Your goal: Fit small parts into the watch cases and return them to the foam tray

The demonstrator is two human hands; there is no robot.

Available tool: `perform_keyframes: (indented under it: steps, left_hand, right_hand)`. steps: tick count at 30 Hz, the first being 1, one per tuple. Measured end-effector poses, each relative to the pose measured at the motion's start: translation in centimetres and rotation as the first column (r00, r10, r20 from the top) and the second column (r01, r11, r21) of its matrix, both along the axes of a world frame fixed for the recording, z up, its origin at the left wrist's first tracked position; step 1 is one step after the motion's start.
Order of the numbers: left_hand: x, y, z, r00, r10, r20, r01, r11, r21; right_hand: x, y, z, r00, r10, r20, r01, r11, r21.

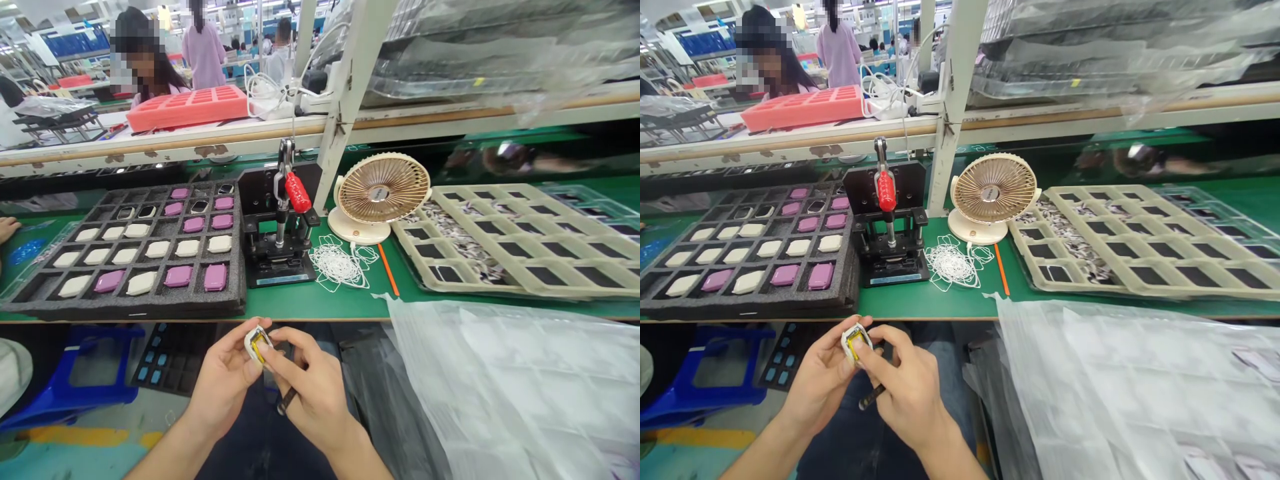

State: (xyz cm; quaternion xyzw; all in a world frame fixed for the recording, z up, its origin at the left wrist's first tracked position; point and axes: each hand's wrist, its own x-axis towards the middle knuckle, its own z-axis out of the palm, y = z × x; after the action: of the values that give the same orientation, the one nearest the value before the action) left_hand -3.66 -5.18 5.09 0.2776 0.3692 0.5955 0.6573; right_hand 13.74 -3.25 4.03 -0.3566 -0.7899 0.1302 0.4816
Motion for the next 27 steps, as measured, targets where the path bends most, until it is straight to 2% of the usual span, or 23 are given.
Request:
perform_keyframes:
  steps: [6,9,12,16,19,21,23,24,25,27]
  left_hand:
    - [-0.6,-0.2,0.1,0.996,-0.078,-0.033,0.077,0.997,-0.029]
    - [-0.4,-0.3,0.1,0.994,-0.093,-0.057,0.092,0.996,-0.021]
    - [0.0,-0.4,-0.1,0.992,-0.074,-0.1,0.071,0.997,-0.033]
    - [0.3,-0.4,-0.5,0.991,-0.053,-0.125,0.045,0.997,-0.066]
    - [0.3,-0.1,-0.5,0.991,-0.026,-0.133,0.015,0.997,-0.08]
    - [0.3,0.2,-0.4,0.992,-0.01,-0.123,0.0,0.997,-0.081]
    - [0.4,0.4,-0.3,0.994,-0.027,-0.106,0.018,0.997,-0.081]
    - [0.4,0.4,-0.3,0.994,-0.042,-0.097,0.034,0.996,-0.082]
    - [0.5,0.5,-0.4,0.994,-0.058,-0.091,0.05,0.995,-0.083]
    - [0.7,0.5,-0.5,0.992,-0.079,-0.097,0.07,0.994,-0.086]
  right_hand:
    - [0.0,0.2,0.4,0.999,0.045,0.005,-0.044,0.996,-0.078]
    - [-0.7,0.2,0.1,0.987,0.059,-0.148,-0.086,0.979,-0.187]
    - [-1.6,0.3,-0.2,0.948,-0.004,-0.318,-0.097,0.948,-0.302]
    - [-1.9,-0.1,-0.1,0.939,-0.048,-0.34,-0.105,0.902,-0.419]
    - [-1.0,-0.3,0.1,0.922,-0.046,-0.385,-0.179,0.831,-0.527]
    - [0.1,0.0,0.1,0.843,-0.113,-0.526,-0.239,0.798,-0.554]
    - [1.2,0.7,0.0,0.698,-0.215,-0.683,-0.246,0.824,-0.51]
    - [1.8,1.1,-0.1,0.632,-0.262,-0.729,-0.211,0.847,-0.487]
    - [2.3,1.4,-0.3,0.591,-0.308,-0.746,-0.155,0.864,-0.479]
    - [3.0,1.9,-0.7,0.583,-0.388,-0.714,-0.066,0.853,-0.517]
